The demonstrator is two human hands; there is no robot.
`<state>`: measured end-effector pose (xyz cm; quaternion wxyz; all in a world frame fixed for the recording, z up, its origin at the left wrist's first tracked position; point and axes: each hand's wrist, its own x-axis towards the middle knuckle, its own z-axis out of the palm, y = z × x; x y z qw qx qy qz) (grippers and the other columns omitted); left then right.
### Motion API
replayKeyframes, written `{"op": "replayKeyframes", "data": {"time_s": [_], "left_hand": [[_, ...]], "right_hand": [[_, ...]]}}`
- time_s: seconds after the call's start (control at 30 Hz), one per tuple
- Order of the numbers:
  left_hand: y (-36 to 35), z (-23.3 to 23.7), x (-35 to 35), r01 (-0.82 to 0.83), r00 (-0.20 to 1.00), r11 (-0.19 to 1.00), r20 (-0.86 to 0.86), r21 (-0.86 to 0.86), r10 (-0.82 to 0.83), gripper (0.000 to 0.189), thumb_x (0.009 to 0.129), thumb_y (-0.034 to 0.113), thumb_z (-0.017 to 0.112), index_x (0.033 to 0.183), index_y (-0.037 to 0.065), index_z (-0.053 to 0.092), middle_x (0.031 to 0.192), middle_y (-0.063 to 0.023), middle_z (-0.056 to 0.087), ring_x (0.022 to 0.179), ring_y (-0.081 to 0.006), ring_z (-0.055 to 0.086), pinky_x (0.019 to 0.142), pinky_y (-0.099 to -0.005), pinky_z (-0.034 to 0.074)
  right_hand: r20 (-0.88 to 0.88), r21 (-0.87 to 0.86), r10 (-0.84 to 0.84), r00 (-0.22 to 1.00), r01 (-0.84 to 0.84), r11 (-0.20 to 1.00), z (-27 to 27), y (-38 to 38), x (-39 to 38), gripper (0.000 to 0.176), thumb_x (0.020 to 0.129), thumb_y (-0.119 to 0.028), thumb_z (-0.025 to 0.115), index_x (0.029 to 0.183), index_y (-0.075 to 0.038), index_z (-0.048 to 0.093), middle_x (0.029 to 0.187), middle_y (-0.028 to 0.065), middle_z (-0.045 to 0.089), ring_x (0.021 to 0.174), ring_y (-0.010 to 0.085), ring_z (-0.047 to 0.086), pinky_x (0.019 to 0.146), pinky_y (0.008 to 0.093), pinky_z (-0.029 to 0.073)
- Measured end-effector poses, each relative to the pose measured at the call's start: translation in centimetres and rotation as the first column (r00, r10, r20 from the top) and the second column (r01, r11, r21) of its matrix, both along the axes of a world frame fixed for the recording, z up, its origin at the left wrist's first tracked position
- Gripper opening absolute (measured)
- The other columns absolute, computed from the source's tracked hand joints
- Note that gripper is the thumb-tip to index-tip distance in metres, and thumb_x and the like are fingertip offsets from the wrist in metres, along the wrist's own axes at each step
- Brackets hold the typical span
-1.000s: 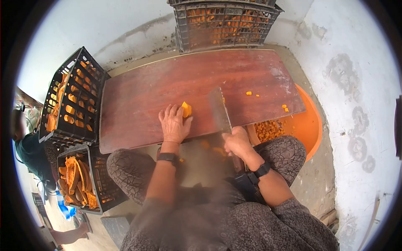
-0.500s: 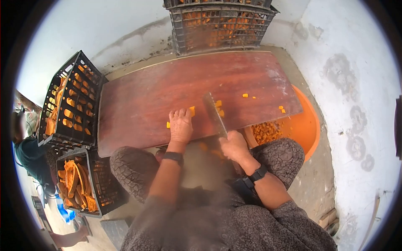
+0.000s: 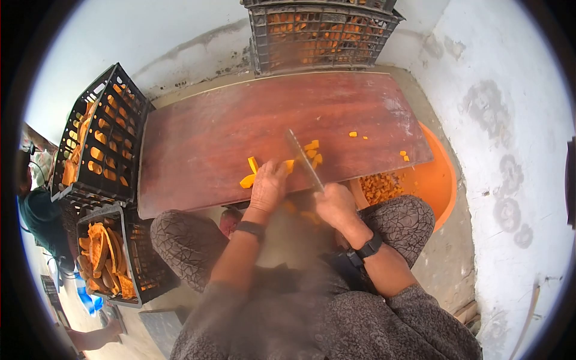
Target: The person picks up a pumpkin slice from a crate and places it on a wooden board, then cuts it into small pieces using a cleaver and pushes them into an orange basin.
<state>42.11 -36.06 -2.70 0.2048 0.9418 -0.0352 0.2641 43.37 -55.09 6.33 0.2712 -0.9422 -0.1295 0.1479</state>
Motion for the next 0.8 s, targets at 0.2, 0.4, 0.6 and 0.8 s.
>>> {"op": "replayKeyframes", "data": {"time_s": [0.2, 0.4, 0.6, 0.8], "left_hand": [[-0.3, 0.1, -0.3, 0.020, 1.000, 0.997, 0.021, -0.079, -0.019, 0.025, 0.084, 0.006, 0.064, 0.108, 0.004, 0.062, 0.109, -0.0128, 0.059, 0.101, -0.0348, 0.057, 0.090, -0.0438, 0.047], [0.1, -0.7, -0.1, 0.072, 0.991, 0.993, 0.118, -0.088, -0.062, 0.019, 0.083, 0.006, 0.065, 0.102, 0.005, 0.062, 0.105, -0.0118, 0.059, 0.096, -0.0333, 0.058, 0.085, -0.0427, 0.048], [0.2, -0.7, -0.1, 0.069, 0.996, 0.994, 0.064, -0.086, -0.064, 0.025, 0.078, 0.004, 0.059, 0.103, 0.007, 0.063, 0.106, -0.0112, 0.059, 0.099, -0.0320, 0.056, 0.087, -0.0421, 0.047], [0.0, -0.6, 0.0, 0.044, 0.998, 0.995, 0.049, -0.094, -0.039, 0.026, 0.077, 0.004, 0.059, 0.103, 0.006, 0.063, 0.105, -0.0112, 0.059, 0.098, -0.0319, 0.056, 0.087, -0.0420, 0.047]], "right_hand": [[0.077, -0.024, 0.063, 0.995, -0.061, 0.998, 1.0, 0.4, -0.1, 0.026, 0.088, -0.025, 0.061, 0.082, -0.001, 0.067, 0.084, 0.0221, 0.066, 0.085, 0.0411, 0.064, 0.076, 0.0496, 0.050], [0.013, -0.077, 0.107, 0.994, -0.105, 0.991, 2.4, 1.0, -0.2, 0.027, 0.088, -0.024, 0.063, 0.084, 0.001, 0.068, 0.083, 0.0246, 0.066, 0.085, 0.0423, 0.065, 0.077, 0.0497, 0.050], [-0.031, -0.117, 0.155, 0.987, -0.157, 0.981, 2.7, 1.4, 0.0, 0.029, 0.087, -0.024, 0.063, 0.087, 0.004, 0.070, 0.084, 0.0280, 0.066, 0.088, 0.0446, 0.065, 0.081, 0.0503, 0.050], [-0.054, -0.177, 0.170, 0.984, -0.177, 0.968, 3.5, 1.9, 0.0, 0.027, 0.087, -0.022, 0.063, 0.086, 0.004, 0.070, 0.085, 0.0277, 0.067, 0.089, 0.0437, 0.066, 0.081, 0.0501, 0.050]]}}
